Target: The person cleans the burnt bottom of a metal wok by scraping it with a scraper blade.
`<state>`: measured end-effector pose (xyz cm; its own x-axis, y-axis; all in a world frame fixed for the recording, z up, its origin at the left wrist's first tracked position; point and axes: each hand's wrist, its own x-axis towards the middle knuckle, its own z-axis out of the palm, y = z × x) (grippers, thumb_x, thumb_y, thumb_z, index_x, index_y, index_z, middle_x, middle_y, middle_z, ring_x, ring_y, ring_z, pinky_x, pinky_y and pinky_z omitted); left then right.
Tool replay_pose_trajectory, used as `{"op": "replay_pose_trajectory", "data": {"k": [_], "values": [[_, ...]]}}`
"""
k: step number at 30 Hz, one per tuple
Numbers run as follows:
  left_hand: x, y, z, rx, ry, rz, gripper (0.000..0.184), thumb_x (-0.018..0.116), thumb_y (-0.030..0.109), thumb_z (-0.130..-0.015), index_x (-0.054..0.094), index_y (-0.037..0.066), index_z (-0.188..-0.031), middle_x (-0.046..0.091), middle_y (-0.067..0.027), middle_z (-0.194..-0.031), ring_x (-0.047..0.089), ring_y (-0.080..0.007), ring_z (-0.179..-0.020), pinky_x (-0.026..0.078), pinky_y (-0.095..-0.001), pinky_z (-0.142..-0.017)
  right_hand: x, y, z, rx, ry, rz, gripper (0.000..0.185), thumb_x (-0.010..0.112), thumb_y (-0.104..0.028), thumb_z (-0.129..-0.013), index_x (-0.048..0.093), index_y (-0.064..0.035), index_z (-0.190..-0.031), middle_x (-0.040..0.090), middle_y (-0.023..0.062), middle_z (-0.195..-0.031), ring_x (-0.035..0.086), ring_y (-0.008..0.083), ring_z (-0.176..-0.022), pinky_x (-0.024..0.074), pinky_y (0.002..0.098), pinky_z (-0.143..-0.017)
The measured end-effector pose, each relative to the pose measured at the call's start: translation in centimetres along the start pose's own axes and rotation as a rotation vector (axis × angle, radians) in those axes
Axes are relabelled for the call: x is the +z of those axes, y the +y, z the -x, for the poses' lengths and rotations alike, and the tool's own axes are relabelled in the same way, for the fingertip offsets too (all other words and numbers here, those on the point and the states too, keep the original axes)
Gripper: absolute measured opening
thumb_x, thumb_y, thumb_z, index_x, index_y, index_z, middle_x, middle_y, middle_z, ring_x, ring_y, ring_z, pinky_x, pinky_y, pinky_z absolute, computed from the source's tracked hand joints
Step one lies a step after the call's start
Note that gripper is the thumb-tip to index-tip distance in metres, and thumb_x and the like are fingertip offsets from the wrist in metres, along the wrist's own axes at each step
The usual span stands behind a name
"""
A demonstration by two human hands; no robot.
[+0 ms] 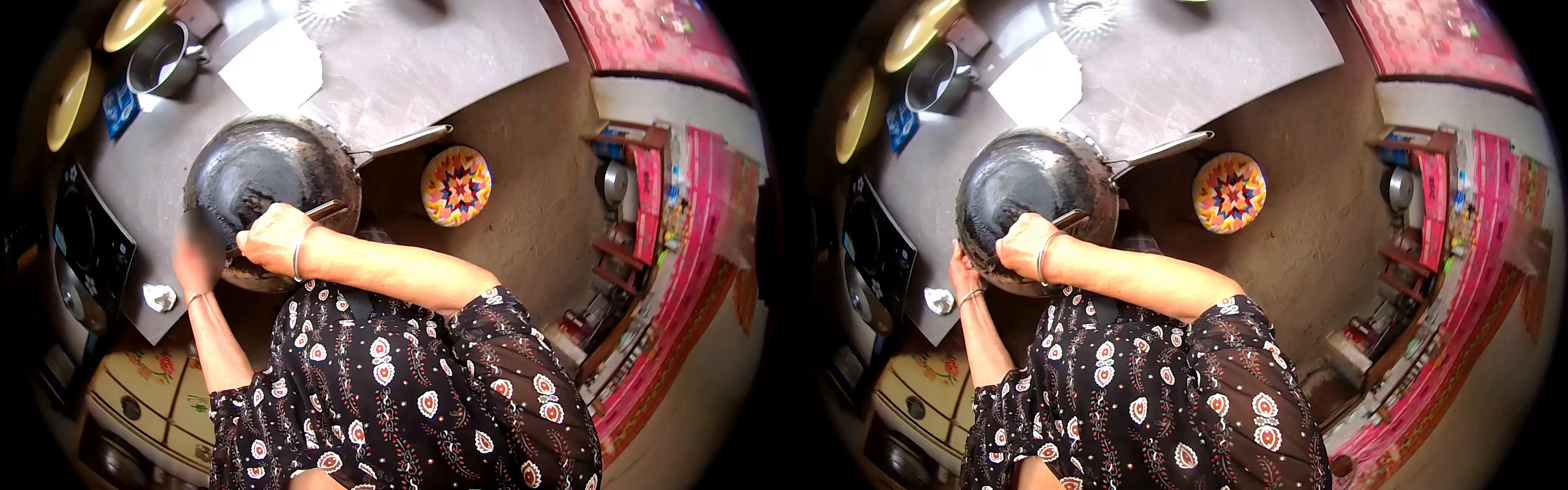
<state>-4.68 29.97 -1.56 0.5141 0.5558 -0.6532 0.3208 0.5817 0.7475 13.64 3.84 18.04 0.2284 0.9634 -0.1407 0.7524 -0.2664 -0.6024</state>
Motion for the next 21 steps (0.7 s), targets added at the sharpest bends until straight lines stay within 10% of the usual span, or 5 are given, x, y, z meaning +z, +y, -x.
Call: {"op": "replay_pose_trajectory", "data": {"k": [4,8,21], "values": [[-2.3,1.8,-2.8,-0.6,-0.09,0.803,0.011,0.052,0.011,-0.082,0.056,0.005,-0.09,0.056,-0.0073,-0.091,0.054,-0.0253,-0.091,0.043,-0.0368,-0.085,1.8,-1.1,0.7,0.088,0.156,-0.049,0.01,0.055,-0.016,-0.078,0.059,-0.0064,-0.079,0.067,0.0123,-0.069,0.068,0.0251,-0.065,0.0524,0.0359,-0.057],[-1.7,2.8,-2.1,0.048,-0.228,-0.11,0.029,0.06,0.015,-0.081,0.059,0.004,-0.108,0.058,-0.0099,-0.114,0.05,-0.0251,-0.114,0.036,-0.0366,-0.102,3.0,-1.9,0.3,0.147,0.254,-0.066,0.012,0.054,-0.018,-0.08,0.059,-0.0069,-0.08,0.066,0.012,-0.067,0.067,0.0252,-0.062,0.0516,0.0361,-0.054],[-0.3,3.5,-2.6,-0.156,-0.175,0.175,0.031,0.052,0.032,-0.094,0.061,0.003,-0.101,0.066,-0.0121,-0.103,0.063,-0.0251,-0.094,0.05,-0.041,-0.087,4.9,-2.4,0.0,0.255,0.376,-0.119,0.024,0.056,-0.029,-0.084,0.058,-0.0064,-0.076,0.064,0.0116,-0.062,0.066,0.0258,-0.058,0.0507,0.0369,-0.053]]}}
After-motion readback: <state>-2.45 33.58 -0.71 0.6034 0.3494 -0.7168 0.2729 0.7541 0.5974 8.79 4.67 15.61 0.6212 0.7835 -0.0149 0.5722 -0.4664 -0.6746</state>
